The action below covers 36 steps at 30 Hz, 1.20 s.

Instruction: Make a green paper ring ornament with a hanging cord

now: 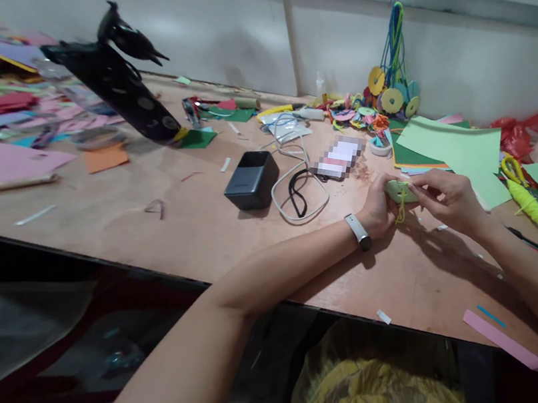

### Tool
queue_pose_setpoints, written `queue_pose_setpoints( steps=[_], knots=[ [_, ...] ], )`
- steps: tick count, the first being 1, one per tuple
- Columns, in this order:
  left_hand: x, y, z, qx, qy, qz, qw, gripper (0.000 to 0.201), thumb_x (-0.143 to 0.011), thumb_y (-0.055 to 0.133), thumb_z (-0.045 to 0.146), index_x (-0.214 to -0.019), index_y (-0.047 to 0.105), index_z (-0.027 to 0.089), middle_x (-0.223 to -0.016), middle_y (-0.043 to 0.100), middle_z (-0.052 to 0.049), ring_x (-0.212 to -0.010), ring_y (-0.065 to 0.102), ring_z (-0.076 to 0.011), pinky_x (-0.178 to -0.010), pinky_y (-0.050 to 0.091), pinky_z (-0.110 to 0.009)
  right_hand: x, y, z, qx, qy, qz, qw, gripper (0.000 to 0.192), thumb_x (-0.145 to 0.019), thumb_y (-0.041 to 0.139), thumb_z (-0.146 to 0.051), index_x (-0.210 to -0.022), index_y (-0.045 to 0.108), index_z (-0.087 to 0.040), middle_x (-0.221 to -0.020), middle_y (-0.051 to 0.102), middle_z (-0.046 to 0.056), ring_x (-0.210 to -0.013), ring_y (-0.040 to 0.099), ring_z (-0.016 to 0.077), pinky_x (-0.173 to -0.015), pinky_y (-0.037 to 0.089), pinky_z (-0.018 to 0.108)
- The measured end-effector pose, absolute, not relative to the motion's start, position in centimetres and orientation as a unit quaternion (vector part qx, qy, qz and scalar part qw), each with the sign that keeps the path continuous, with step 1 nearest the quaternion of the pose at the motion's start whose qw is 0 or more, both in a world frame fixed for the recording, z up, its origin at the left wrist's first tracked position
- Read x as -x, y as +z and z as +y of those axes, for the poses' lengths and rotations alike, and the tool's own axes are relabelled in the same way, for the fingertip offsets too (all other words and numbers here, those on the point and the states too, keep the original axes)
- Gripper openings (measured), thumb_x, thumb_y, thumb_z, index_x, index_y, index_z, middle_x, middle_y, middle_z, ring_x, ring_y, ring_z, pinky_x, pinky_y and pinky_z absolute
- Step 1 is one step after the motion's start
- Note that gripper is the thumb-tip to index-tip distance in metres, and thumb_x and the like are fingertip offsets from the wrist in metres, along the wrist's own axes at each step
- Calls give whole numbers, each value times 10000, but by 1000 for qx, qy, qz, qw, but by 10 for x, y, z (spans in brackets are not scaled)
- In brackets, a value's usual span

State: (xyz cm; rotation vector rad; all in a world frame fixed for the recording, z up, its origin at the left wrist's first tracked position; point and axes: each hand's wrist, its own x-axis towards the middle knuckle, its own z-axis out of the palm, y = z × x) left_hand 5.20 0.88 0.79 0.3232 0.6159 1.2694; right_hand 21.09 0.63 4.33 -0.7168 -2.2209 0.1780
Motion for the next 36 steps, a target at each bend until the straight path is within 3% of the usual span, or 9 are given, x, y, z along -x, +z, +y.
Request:
queue_pose_setpoints(
  steps=[10,25,36],
  knots=[
    [-52,8,8,-121,601,284,737,120,-819,620,266,-737,565,198,-639,613,26,-566,585,-114,-633,491,-246,-202,33,-3,252,-74,-880,396,250,-1053,538,-270,-921,739,-202,-863,751,72,-717,627,178,-682,484,334],
    [-50,12,3,-153,622,284,714,127,-799,653,270,-722,577,204,-649,617,29,-611,607,-118,-688,540,-255,-207,35,5,251,-30,-879,405,176,-1017,583,-227,-967,751,-203,-867,758,54,-747,668,176,-693,496,314],
    [-52,8,6,-164,608,279,725,137,-844,644,300,-756,608,203,-689,665,8,-658,654,-134,-755,572,-278,-206,40,2,294,32,-873,388,220,-1044,580,-317,-999,756,-193,-822,732,37,-659,566,145,-656,442,304]
  ],
)
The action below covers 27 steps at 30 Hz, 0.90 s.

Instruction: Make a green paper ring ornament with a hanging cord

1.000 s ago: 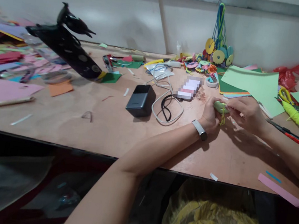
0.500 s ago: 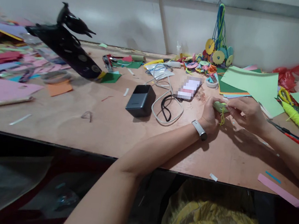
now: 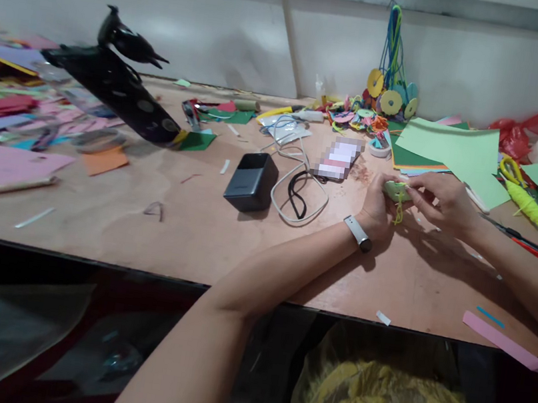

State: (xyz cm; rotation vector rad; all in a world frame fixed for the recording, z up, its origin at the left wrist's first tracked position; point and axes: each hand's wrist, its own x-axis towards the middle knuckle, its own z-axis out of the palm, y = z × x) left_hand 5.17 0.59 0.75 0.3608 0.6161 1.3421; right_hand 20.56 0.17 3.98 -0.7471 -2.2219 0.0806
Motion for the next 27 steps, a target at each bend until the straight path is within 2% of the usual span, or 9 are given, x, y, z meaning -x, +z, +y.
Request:
queue_pose_setpoints(
  steps=[7,11,27],
  knots=[
    [-54,12,0,-178,602,270,730,202,-821,738,408,-877,678,223,-722,707,1,-796,735,-189,-783,585,-309,-203,35,2,285,66,-867,404,187,-1038,605,-298,-1034,773,-216,-875,752,46,-754,633,171,-732,485,328],
    [-54,13,-4,-211,604,275,718,156,-811,755,353,-871,691,224,-781,730,-6,-851,740,-196,-804,580,-319,-203,37,1,302,88,-861,399,203,-1045,595,-309,-1023,777,-222,-892,758,42,-772,643,168,-748,504,329],
    [-52,7,3,-222,580,275,734,112,-783,716,294,-748,663,202,-738,708,-10,-729,679,-154,-754,533,-287,-205,39,3,284,114,-868,392,211,-1037,611,-322,-970,773,-203,-851,747,39,-739,613,153,-700,483,304]
  ],
)
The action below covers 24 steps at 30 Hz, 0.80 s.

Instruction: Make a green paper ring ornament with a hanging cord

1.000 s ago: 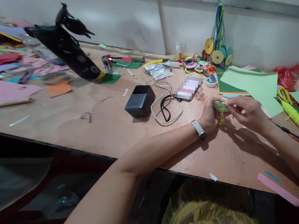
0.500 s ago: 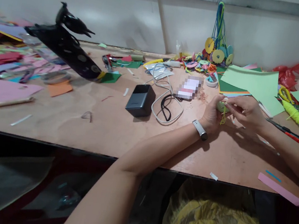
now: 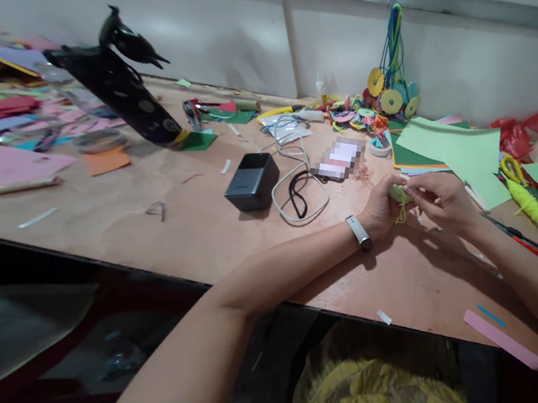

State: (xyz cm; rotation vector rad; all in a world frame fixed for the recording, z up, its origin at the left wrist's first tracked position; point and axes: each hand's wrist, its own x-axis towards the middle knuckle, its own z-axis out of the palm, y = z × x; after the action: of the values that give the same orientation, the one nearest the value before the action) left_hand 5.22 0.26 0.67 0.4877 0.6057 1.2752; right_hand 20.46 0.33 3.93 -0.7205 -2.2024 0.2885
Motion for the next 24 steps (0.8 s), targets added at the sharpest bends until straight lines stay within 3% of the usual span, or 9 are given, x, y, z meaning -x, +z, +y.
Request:
queue_pose_setpoints(
  steps=[14,24],
  knots=[
    [-54,8,-1,-205,582,276,736,144,-782,773,321,-801,679,213,-735,707,4,-759,704,-158,-772,540,-287,-203,39,1,298,98,-861,400,236,-1042,575,-331,-979,767,-210,-848,739,42,-731,605,159,-717,486,319],
    [-58,12,-4,-194,606,283,718,205,-813,793,374,-824,662,217,-713,685,13,-745,703,-150,-716,529,-266,-199,37,-3,305,62,-857,411,226,-1029,599,-320,-888,746,-222,-791,729,37,-712,608,175,-690,483,322]
  ],
)
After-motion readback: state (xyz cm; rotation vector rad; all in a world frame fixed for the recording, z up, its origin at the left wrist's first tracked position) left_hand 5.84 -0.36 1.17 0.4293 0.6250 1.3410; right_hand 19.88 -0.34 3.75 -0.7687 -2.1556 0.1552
